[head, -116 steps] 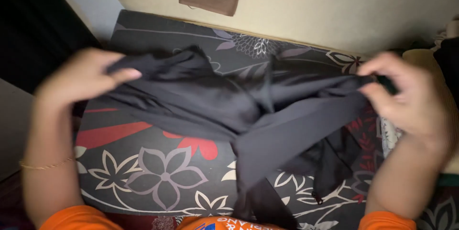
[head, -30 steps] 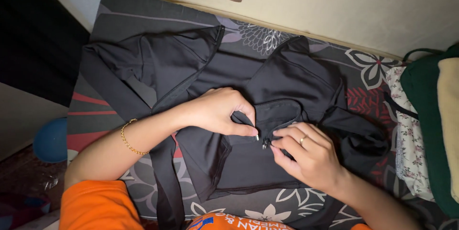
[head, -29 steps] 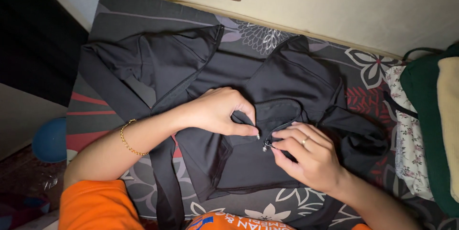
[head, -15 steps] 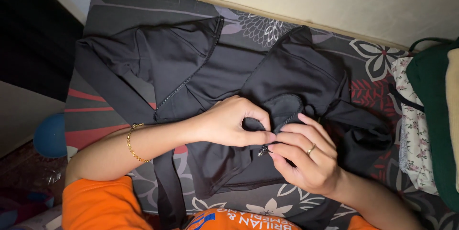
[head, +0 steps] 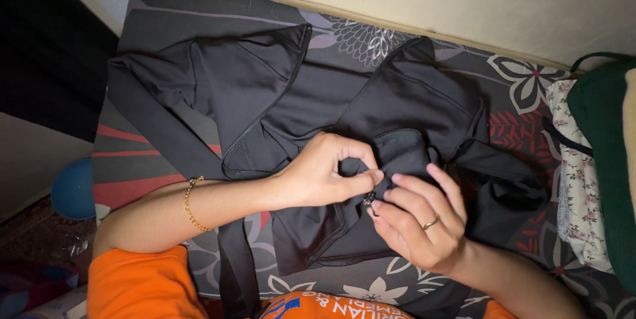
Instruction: Folding a black zip-up jacket and placing it on a stack of clothes.
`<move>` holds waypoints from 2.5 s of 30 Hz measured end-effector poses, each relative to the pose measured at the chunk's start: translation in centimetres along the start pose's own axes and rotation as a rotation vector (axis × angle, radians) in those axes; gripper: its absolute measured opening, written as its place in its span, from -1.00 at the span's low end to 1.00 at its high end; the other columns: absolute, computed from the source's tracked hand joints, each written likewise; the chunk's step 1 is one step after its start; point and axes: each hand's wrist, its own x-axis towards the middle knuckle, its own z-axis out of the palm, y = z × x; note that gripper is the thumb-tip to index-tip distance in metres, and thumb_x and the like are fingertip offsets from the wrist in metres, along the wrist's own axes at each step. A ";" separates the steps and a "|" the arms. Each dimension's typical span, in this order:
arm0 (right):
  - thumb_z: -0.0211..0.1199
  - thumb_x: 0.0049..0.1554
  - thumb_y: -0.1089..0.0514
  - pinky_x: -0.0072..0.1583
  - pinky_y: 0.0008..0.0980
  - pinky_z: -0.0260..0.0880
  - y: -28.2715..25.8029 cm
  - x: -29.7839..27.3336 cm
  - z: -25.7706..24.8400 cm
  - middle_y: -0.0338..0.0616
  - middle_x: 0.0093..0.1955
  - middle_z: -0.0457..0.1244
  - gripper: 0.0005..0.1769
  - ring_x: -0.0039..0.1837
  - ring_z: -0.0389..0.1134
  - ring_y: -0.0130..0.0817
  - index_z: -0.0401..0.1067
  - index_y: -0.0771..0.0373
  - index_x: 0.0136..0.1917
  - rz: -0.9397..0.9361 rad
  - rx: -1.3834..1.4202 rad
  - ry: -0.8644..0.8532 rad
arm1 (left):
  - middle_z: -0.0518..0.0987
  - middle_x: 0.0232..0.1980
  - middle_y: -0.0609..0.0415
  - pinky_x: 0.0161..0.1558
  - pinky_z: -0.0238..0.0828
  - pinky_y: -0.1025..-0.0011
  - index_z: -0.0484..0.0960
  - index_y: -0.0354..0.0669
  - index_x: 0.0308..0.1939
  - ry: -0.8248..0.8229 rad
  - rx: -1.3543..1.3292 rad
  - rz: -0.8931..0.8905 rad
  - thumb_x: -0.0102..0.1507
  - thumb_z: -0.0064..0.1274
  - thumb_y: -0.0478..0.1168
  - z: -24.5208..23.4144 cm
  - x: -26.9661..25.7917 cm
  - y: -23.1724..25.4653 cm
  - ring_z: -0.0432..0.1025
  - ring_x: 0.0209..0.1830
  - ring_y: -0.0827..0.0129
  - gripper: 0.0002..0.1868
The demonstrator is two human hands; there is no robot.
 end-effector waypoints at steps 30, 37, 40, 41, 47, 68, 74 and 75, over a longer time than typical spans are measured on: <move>0.35 0.17 0.20 0.27 0.00 0.36 3.7 -1.7 -2.2 -0.07 0.12 0.37 -0.73 0.12 0.47 -0.13 0.42 0.12 0.14 -0.190 0.104 -0.024 | 0.76 -0.16 0.09 0.10 0.53 0.53 0.75 -0.28 -0.16 -0.292 -0.242 -0.026 0.24 0.24 -0.26 -1.5 -0.2 0.1 0.63 -0.08 0.55 -0.84; 0.27 0.19 0.29 0.29 0.04 0.37 3.6 -1.2 -1.7 -0.04 0.13 0.37 -0.68 0.11 0.49 -0.10 0.30 0.13 0.17 -0.160 0.086 -0.008 | 0.76 -0.18 0.09 0.05 0.53 0.55 0.75 -0.26 -0.17 -0.305 -0.240 -0.014 0.24 0.24 -0.26 -1.9 -0.2 0.3 0.61 -0.13 0.58 -0.85; 0.27 0.20 0.28 0.29 0.05 0.35 3.6 -1.2 -1.6 -0.04 0.13 0.38 -0.71 0.11 0.49 -0.11 0.30 0.13 0.17 -0.172 0.090 -0.021 | 0.76 -0.22 0.12 -0.04 0.54 0.57 0.75 -0.24 -0.17 -0.318 -0.223 -0.021 0.24 0.24 -0.25 -1.9 -0.2 0.6 0.60 -0.21 0.62 -0.85; 0.26 0.20 0.26 0.30 0.05 0.34 3.7 -1.2 -1.6 -0.04 0.13 0.38 -0.73 0.12 0.49 -0.12 0.31 0.13 0.16 -0.180 0.093 -0.025 | 0.76 -0.24 0.13 -0.07 0.54 0.57 0.76 -0.24 -0.19 -0.306 -0.205 -0.021 0.23 0.24 -0.24 -1.9 -0.3 0.6 0.59 -0.23 0.63 -0.85; 0.28 0.21 0.22 0.32 0.06 0.29 3.6 -1.1 -1.5 -0.03 0.11 0.40 -0.79 0.13 0.49 -0.13 0.35 0.16 0.11 -0.211 0.117 -0.038 | 0.75 -0.32 0.14 -0.15 0.52 0.58 0.77 -0.21 -0.27 -0.271 -0.140 -0.025 0.18 0.26 -0.20 -1.9 -0.3 0.7 0.60 -0.32 0.63 -0.85; 0.27 0.24 0.26 0.36 0.03 0.26 3.4 -1.0 -0.9 -0.09 0.12 0.40 -0.83 0.15 0.49 -0.18 0.38 0.13 0.09 -0.248 0.113 -0.034 | 0.74 -0.39 0.12 -0.25 0.50 0.57 0.77 -0.19 -0.35 -0.269 -0.112 -0.065 0.11 0.24 -0.18 -1.4 -0.4 0.1 0.60 -0.40 0.60 -0.85; 0.28 0.24 0.25 0.36 0.03 0.26 3.4 -1.0 -1.0 -0.09 0.13 0.40 -0.84 0.15 0.49 -0.17 0.39 0.13 0.09 -0.253 0.120 -0.040 | 0.73 -0.39 0.12 -0.26 0.49 0.55 0.77 -0.18 -0.34 -0.293 -0.102 -0.046 0.14 0.26 -0.16 -1.3 -0.5 -0.1 0.58 -0.41 0.59 -0.84; 0.28 0.24 0.25 0.36 0.04 0.26 3.5 -1.0 -0.9 -0.09 0.13 0.39 -0.84 0.15 0.49 -0.17 0.39 0.13 0.08 -0.255 0.123 -0.040 | 0.73 -0.39 0.12 -0.26 0.48 0.55 0.77 -0.18 -0.33 -0.300 -0.097 -0.033 0.15 0.26 -0.15 -1.3 -0.5 -0.2 0.58 -0.41 0.59 -0.83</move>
